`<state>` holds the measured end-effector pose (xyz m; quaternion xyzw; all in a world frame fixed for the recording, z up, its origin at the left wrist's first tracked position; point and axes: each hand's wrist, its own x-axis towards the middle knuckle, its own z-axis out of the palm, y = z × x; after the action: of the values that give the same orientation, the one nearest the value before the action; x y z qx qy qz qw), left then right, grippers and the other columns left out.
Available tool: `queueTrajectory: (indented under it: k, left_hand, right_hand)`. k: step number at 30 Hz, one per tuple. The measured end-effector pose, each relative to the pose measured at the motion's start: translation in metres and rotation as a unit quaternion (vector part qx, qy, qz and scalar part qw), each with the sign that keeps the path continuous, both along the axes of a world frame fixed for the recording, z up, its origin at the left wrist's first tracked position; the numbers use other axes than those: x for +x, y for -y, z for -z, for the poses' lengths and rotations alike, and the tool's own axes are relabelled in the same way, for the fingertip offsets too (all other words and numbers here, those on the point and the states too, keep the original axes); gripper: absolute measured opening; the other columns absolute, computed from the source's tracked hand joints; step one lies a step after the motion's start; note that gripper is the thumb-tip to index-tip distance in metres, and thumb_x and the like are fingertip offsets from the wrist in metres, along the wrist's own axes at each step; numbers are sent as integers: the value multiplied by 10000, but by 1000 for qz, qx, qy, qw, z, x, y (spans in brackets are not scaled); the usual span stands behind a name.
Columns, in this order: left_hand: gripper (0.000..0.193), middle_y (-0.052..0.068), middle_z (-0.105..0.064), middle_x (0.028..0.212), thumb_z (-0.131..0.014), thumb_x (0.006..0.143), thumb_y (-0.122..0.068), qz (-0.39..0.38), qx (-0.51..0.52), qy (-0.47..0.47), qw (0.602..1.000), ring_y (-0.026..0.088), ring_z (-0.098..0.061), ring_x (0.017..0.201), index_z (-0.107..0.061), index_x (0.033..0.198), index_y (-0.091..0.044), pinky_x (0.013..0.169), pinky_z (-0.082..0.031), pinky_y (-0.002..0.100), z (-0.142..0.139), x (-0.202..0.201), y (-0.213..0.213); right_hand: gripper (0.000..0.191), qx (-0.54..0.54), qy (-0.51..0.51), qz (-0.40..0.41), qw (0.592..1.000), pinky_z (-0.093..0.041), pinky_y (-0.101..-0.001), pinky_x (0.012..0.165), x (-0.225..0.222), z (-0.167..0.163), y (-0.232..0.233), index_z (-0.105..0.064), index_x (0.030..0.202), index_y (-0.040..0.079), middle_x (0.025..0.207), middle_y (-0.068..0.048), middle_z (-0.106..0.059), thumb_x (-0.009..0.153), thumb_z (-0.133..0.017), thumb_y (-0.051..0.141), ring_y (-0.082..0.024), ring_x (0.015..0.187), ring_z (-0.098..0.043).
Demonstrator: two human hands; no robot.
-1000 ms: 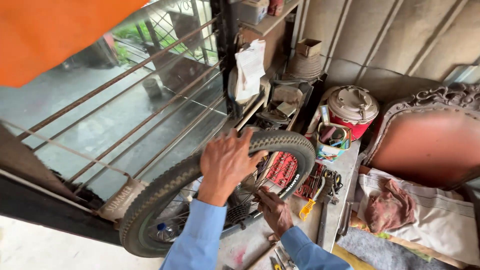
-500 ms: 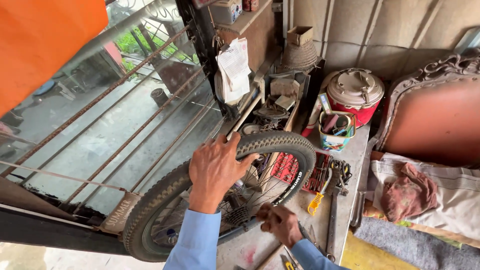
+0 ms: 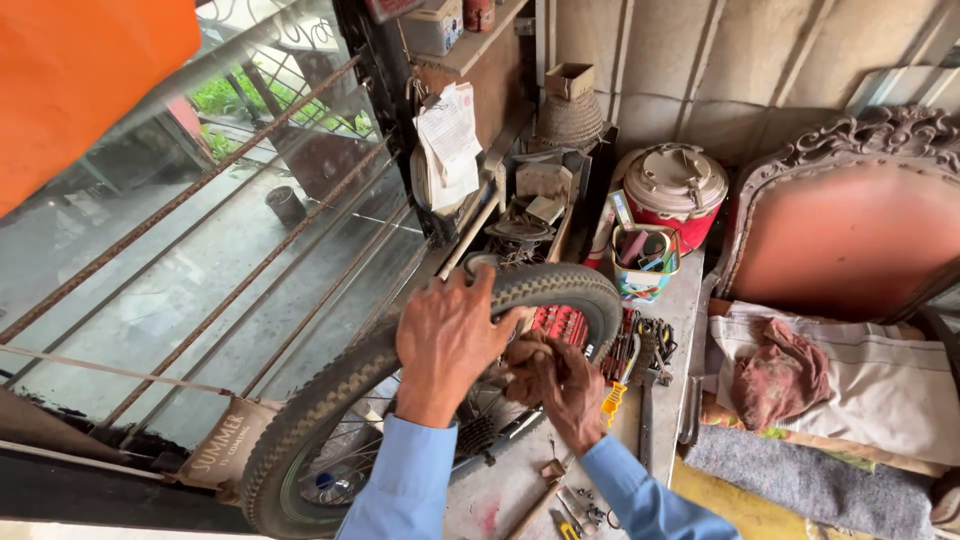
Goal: The person holds a bicycle wheel on a workbench and repeatedly taps the spokes with a metal rod to tune them. The person rotates the wheel to access different spokes and continues tapping along the rim.
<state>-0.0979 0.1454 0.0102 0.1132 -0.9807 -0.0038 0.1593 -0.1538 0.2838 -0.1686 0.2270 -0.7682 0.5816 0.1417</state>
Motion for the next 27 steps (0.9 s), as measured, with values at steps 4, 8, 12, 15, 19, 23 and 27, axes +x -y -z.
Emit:
queueTrajectory:
  k: [4, 8, 12, 15, 19, 23, 27]
  left_hand:
    - [679, 187, -712, 1025, -694, 883, -572, 15, -4, -11, 1000, 310, -707, 807, -607, 1313, -53, 710, -543, 456, -1, 2, -7]
    - [658, 180, -710, 1006, -688, 880, -560, 23, -5, -28, 999, 309, -695, 797, -621, 1293, -53, 704, -542, 463, -5, 14, -15]
    - [640, 178, -711, 912, -711, 829, -566, 37, 16, -47, 998, 325, -691, 772, -652, 1192, -41, 662, -543, 469, -13, 29, -18]
    - [613, 177, -703, 842, -692, 918, -558, 52, 24, -38, 998, 304, -690, 702, -655, 1185, -7, 608, -544, 430, -20, 37, -18]
    - [522, 148, -701, 805, -669, 947, -437, 69, 31, -40, 996, 284, -688, 661, -587, 1232, -8, 568, -538, 407, -23, 43, -17]
    - [516, 155, -706, 882, -660, 939, -349, 95, 102, -90, 986, 274, -707, 683, -490, 1288, -9, 625, -582, 399, -19, 49, -9]
    - [539, 187, -667, 1082, -680, 944, -301, 111, 274, -232, 927, 244, -739, 737, -500, 1355, -2, 549, -609, 384, 1, 87, 13]
  right_hand:
    - [273, -98, 120, -4, 988, -633, -299, 679, 2, 19, -4, -709, 1204, 78, 916, -96, -787, 973, -615, 189, -171, 764, -742]
    - [189, -258, -3, -23, 966, -626, -300, 884, -10, 21, -20, -668, 1224, 58, 1113, -102, -737, 1099, -558, 147, -174, 971, -708]
    - [200, -138, -157, 132, 969, -532, -278, 780, -14, -15, -40, -598, 1252, -13, 1037, -122, -655, 1088, -538, 85, -190, 892, -645]
    - [191, -117, -178, 77, 974, -540, -314, 775, -14, -59, -41, -593, 1207, -44, 995, -125, -661, 1087, -471, 39, -178, 842, -672]
    - [158, -173, -74, -129, 974, -567, -291, 627, -14, -107, -16, -606, 1124, 11, 904, -104, -709, 1069, -463, 49, -152, 721, -684]
    - [131, -29, -278, -108, 954, -554, -416, 770, -14, -130, 0, -613, 1096, 17, 971, -147, -686, 1046, -496, 49, -281, 844, -666]
    - [136, 2, -296, -127, 947, -527, -485, 836, -23, -132, 5, -590, 1019, 26, 917, -128, -679, 1059, -467, 68, -305, 841, -650]
